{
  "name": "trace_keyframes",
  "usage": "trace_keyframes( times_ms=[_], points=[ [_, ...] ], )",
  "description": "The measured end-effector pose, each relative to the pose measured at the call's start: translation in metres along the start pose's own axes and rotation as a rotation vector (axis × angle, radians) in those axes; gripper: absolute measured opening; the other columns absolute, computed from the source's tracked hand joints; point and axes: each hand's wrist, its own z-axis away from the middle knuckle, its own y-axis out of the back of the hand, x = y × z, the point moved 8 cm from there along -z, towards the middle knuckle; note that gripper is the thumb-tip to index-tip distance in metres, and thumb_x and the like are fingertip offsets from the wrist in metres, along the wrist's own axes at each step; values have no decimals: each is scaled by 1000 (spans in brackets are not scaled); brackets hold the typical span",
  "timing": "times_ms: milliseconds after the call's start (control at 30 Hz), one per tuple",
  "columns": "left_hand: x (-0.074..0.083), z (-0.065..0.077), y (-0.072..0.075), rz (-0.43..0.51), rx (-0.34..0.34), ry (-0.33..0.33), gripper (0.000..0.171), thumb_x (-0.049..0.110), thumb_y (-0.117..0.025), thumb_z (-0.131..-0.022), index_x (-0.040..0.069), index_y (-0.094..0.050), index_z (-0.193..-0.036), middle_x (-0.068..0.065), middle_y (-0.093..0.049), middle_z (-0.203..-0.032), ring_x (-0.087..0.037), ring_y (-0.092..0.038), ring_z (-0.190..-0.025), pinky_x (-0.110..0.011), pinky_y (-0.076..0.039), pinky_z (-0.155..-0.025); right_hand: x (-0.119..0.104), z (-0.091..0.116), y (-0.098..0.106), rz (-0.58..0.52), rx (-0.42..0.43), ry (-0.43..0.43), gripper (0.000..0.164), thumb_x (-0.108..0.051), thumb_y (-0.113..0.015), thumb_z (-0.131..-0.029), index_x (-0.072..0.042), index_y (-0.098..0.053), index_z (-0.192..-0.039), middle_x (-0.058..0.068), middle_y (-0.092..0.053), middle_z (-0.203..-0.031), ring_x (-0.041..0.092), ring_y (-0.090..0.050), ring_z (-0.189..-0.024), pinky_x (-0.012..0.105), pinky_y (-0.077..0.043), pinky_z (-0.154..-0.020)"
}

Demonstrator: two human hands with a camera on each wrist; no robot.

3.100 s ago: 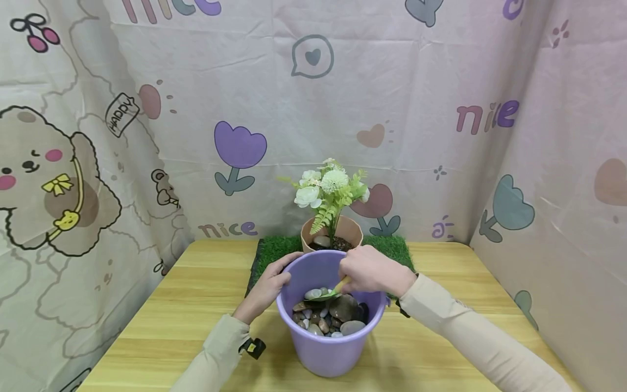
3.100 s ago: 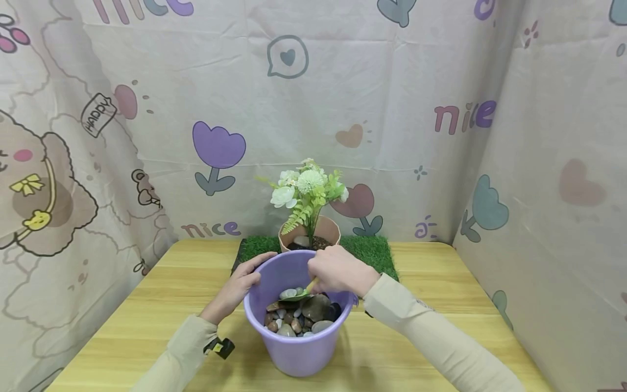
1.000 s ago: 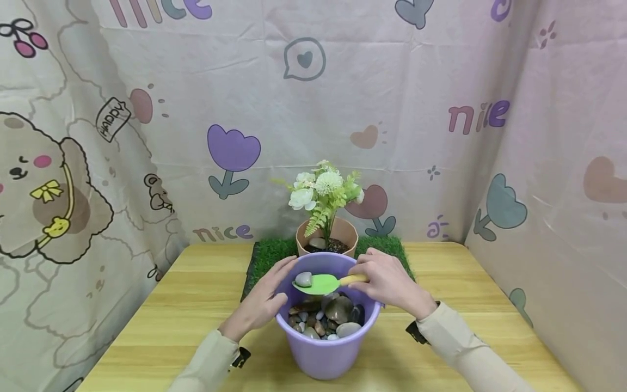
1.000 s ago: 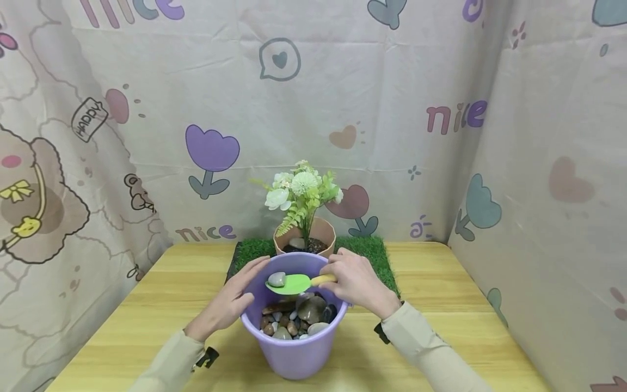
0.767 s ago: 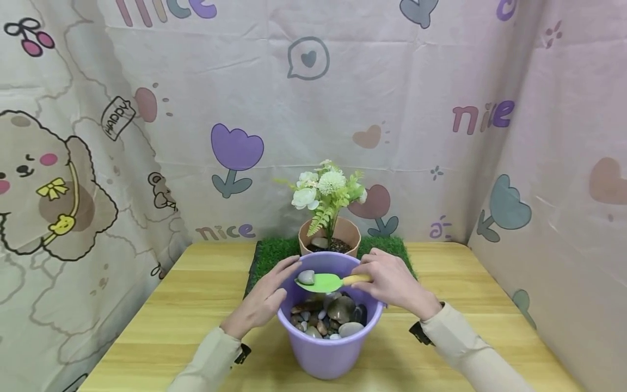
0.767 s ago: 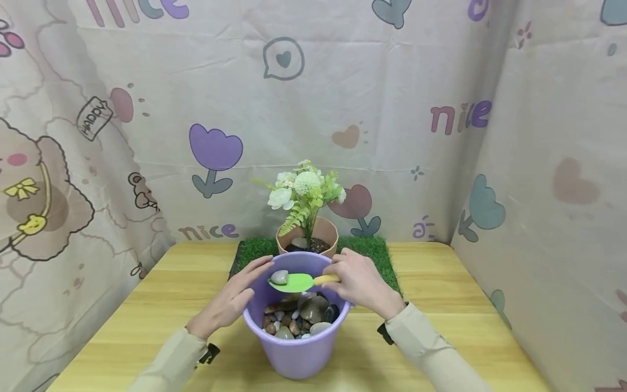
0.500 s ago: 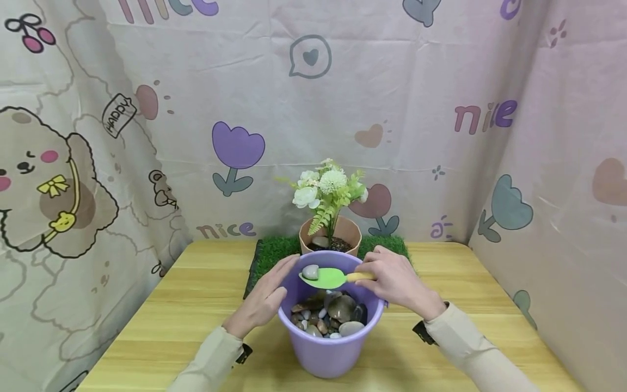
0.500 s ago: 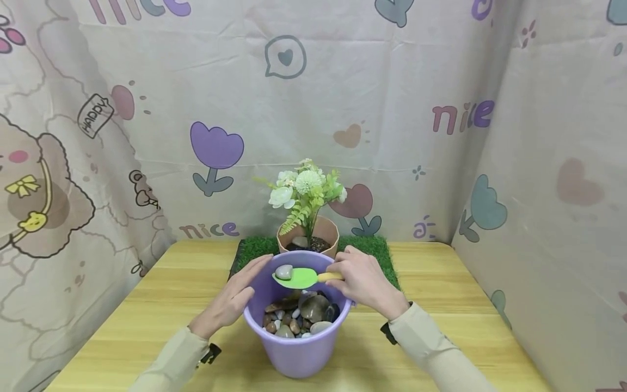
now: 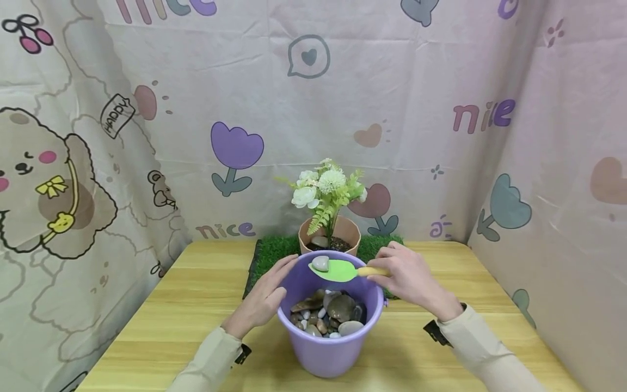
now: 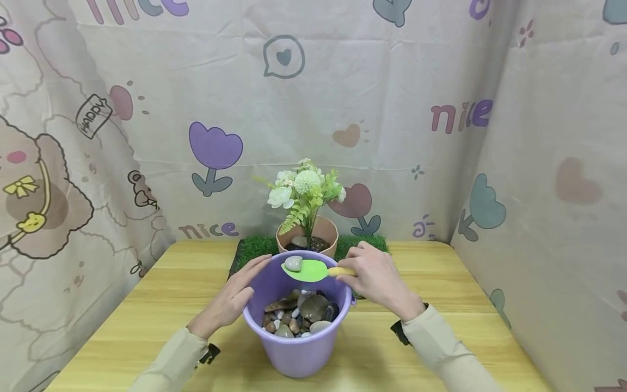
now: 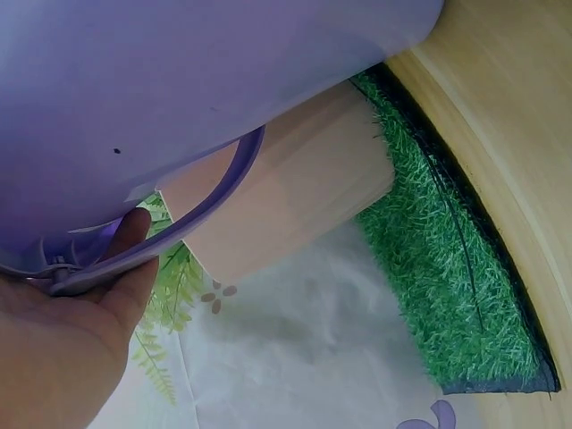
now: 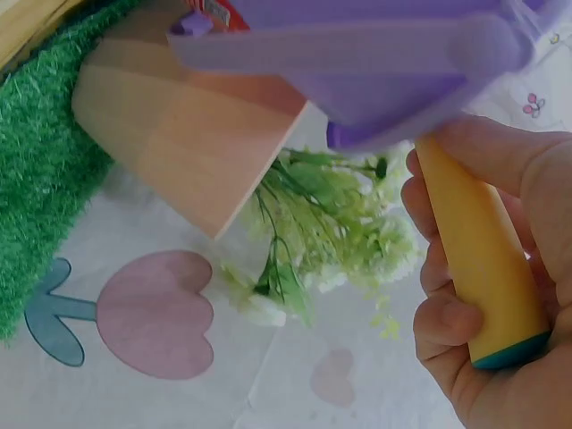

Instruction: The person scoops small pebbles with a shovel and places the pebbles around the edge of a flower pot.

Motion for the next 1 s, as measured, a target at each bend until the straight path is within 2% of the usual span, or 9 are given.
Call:
trace_keyframes(
  times_ms=[267, 433, 667, 867, 1000],
  points=[
    [-1, 1, 0, -8, -10, 5, 67, -1, -41, -83, 11, -41, -150, 6, -36, -156, -18, -41, -139, -46, -44, -104, 14, -3, 16, 43, 19, -17, 22, -29, -86, -71, -21, -80, -91, -10, -67, -81, 6, -51, -72, 20, -41, -58],
    [0, 1, -1, -15, -17, -3, 67, -2, -41, -83, 9, -42, -149, 5, -36, -155, -18, -41, -139, -46, -44, -104, 26, -7, 19, 80, -7, -42, 23, -31, -84, -73, -19, -80, -92, -9, -67, -81, 7, -52, -72, 21, -41, -58],
    [1, 1, 0, -25, -11, -1, 75, -2, -43, -83, 16, -29, -156, -1, -35, -157, -23, -38, -142, -51, -36, -112, 45, -12, 17, 108, -52, -106, 24, -32, -82, -75, -18, -80, -95, -3, -70, -86, 12, -55, -75, 24, -43, -57],
    [1, 0, 0, -27, -21, 6, 74, -1, -42, -85, 13, -28, -156, -5, -35, -157, -25, -36, -143, -52, -35, -112, 64, -16, 10, 120, -87, -172, 26, -30, -80, -79, -14, -79, -99, 0, -71, -88, 15, -57, -76, 27, -45, -58],
    [0, 0, -1, -23, -23, 9, 72, 0, -42, -85, 11, -29, -155, -3, -36, -157, -24, -37, -142, -52, -36, -112, 74, -21, 2, 126, -135, -207, 27, -33, -78, -80, -14, -78, -100, -2, -69, -87, 14, -57, -75, 28, -46, -59]
  ],
)
